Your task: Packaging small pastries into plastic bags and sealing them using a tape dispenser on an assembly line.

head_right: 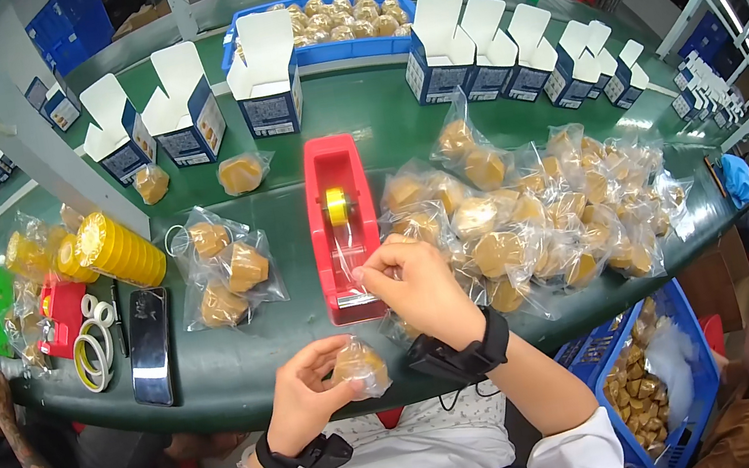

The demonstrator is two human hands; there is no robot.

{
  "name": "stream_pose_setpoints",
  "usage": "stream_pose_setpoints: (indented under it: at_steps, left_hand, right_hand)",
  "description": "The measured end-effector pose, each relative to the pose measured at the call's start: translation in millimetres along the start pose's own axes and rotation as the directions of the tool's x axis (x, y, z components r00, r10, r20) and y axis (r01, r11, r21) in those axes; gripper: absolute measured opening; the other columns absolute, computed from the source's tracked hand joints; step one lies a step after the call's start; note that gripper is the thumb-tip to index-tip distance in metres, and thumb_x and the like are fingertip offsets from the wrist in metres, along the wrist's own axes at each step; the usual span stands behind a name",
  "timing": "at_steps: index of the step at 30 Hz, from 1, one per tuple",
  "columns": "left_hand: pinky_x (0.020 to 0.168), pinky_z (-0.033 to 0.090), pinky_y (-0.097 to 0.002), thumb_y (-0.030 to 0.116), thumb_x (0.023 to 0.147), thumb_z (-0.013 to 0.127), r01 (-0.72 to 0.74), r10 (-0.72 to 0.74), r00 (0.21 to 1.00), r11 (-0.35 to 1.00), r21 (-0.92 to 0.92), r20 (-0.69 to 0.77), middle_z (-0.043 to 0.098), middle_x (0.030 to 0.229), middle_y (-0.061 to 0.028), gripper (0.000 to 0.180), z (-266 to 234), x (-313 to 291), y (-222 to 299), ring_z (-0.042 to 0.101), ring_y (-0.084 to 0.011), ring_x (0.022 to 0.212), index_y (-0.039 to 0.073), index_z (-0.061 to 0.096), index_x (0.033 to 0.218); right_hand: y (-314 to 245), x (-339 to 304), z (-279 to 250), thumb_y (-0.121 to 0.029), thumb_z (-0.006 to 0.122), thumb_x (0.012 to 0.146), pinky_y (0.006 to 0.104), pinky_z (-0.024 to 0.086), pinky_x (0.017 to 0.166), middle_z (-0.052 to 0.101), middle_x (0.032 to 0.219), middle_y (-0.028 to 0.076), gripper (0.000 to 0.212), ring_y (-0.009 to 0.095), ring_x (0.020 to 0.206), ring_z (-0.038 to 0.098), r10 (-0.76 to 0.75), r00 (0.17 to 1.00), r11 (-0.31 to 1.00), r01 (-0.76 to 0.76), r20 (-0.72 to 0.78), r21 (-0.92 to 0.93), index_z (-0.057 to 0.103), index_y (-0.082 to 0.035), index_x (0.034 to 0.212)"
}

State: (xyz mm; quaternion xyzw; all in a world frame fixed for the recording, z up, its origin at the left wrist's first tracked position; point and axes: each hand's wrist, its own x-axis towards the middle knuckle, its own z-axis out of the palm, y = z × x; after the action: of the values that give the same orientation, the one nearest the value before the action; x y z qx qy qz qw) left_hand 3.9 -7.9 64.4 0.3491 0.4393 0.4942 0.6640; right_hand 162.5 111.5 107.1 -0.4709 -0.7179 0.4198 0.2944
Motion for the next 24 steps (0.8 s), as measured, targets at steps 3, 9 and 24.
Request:
stream_pose_setpoints:
  at_steps: [3,9,24]
  left_hand:
    - [0.085,0.049,-0.0295,-0.007,0.076,0.065,0.032,-0.032,0.999,0.999,-0.002,0.025,0.057,0.115,-0.0123,0.05,3,5,0,0.055,-0.0157,0.105,-0.005,0.046,0.122]
    - [0.076,0.054,-0.0264,0.002,0.078,0.067,-0.051,0.052,0.998,0.999,0.016,-0.026,0.061,0.103,-0.0114,0.044,6,15,-4,0.058,-0.0135,0.093,-0.007,0.05,0.119]
    - [0.086,0.05,-0.0317,-0.005,0.069,0.069,-0.528,0.509,0.849,0.808,0.263,0.14,0.052,0.12,-0.0159,0.05,10,-7,-5,0.054,-0.021,0.109,-0.002,0.054,0.116]
  right_hand:
    - [-11,1,3,-0.008,0.063,0.082,0.0204,0.033,0.053,0.051,0.068,0.0,0.013,0.004,0.058,0.041,0.054,0.998,0.996,-0.055,0.019,0.073,0.064,0.003,0.074]
    - [-15,-18,-1,-0.006,0.062,0.082,0.0202,0.033,0.055,0.052,0.072,0.0,0.011,0.004,0.062,0.042,0.023,0.999,0.965,-0.012,-0.042,0.263,0.061,0.001,0.073]
    - [-1,-122,31,-0.006,0.066,0.08,0.0242,0.047,0.064,0.058,0.083,0.009,0.044,0.007,0.077,0.055,0.259,0.966,0.824,-0.231,0.018,0.518,0.037,-0.002,0.113]
